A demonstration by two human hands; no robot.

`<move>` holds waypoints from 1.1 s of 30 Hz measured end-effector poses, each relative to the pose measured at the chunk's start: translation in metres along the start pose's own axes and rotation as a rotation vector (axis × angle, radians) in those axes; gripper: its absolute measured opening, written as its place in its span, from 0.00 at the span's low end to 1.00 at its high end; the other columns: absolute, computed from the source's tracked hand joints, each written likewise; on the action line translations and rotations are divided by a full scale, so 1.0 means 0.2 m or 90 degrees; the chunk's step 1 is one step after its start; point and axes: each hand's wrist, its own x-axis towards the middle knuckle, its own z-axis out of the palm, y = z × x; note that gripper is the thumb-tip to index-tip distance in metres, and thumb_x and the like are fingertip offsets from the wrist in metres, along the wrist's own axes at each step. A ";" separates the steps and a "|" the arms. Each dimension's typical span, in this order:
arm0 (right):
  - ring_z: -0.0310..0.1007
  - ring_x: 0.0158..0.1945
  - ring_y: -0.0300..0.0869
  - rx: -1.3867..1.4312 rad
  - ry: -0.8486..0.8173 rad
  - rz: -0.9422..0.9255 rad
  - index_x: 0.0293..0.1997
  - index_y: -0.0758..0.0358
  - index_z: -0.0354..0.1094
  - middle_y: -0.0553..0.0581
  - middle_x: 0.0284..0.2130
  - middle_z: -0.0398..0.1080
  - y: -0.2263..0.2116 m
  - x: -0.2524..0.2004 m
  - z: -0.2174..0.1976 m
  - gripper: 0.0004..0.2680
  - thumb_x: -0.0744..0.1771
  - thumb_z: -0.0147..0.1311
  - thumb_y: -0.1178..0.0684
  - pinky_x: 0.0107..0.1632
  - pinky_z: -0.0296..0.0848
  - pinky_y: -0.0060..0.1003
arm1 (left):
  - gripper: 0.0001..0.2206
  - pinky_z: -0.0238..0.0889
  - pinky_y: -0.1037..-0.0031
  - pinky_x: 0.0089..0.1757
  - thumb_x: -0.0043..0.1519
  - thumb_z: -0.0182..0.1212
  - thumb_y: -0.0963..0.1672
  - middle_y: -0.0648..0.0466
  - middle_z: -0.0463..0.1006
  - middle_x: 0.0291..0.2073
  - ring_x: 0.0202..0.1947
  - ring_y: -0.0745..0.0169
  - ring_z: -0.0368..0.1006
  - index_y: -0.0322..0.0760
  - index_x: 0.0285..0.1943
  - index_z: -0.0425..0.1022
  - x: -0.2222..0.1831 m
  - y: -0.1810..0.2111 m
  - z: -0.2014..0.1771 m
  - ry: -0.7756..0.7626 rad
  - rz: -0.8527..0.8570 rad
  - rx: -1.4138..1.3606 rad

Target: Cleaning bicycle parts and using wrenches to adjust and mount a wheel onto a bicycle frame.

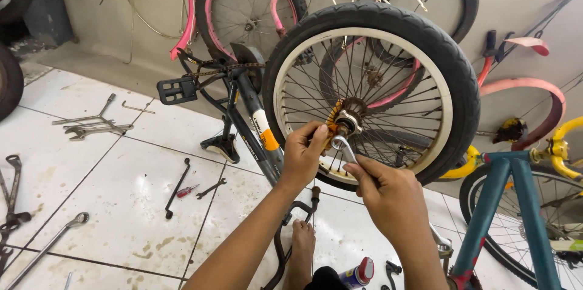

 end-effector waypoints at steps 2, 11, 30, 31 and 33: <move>0.65 0.11 0.40 -0.024 0.024 -0.019 0.44 0.58 0.81 0.53 0.12 0.75 0.00 0.01 0.01 0.09 0.64 0.62 0.49 0.18 0.59 0.36 | 0.12 0.52 0.81 0.25 0.68 0.50 0.45 0.61 0.66 0.19 0.20 0.75 0.56 0.34 0.36 0.76 0.00 0.00 0.00 0.002 -0.004 0.009; 0.80 0.26 0.55 -0.115 0.051 -0.036 0.45 0.51 0.82 0.58 0.22 0.79 0.06 0.07 0.02 0.09 0.66 0.60 0.43 0.29 0.73 0.46 | 0.14 0.65 0.76 0.25 0.68 0.53 0.48 0.50 0.72 0.16 0.18 0.67 0.70 0.37 0.35 0.79 0.01 -0.15 0.02 0.063 0.005 0.010; 0.80 0.34 0.60 -0.302 0.030 -0.004 0.41 0.49 0.79 0.62 0.23 0.76 0.12 0.10 0.11 0.15 0.69 0.47 0.35 0.42 0.76 0.53 | 0.16 0.65 0.75 0.26 0.70 0.50 0.48 0.52 0.69 0.14 0.19 0.67 0.69 0.38 0.34 0.79 0.02 -0.17 0.02 0.053 0.015 0.013; 0.80 0.34 0.60 -0.302 0.027 -0.003 0.41 0.49 0.79 0.62 0.23 0.76 0.12 0.10 0.12 0.15 0.69 0.47 0.35 0.42 0.76 0.53 | 0.16 0.65 0.75 0.26 0.70 0.50 0.48 0.52 0.69 0.14 0.19 0.67 0.69 0.38 0.34 0.79 0.02 -0.17 0.02 0.054 0.012 0.013; 0.80 0.34 0.61 -0.255 0.051 0.004 0.35 0.53 0.78 0.61 0.20 0.75 0.13 0.11 0.13 0.16 0.69 0.50 0.34 0.40 0.75 0.52 | 0.16 0.65 0.75 0.27 0.70 0.50 0.48 0.54 0.69 0.14 0.19 0.67 0.69 0.39 0.34 0.79 0.03 -0.18 0.01 0.040 0.015 0.022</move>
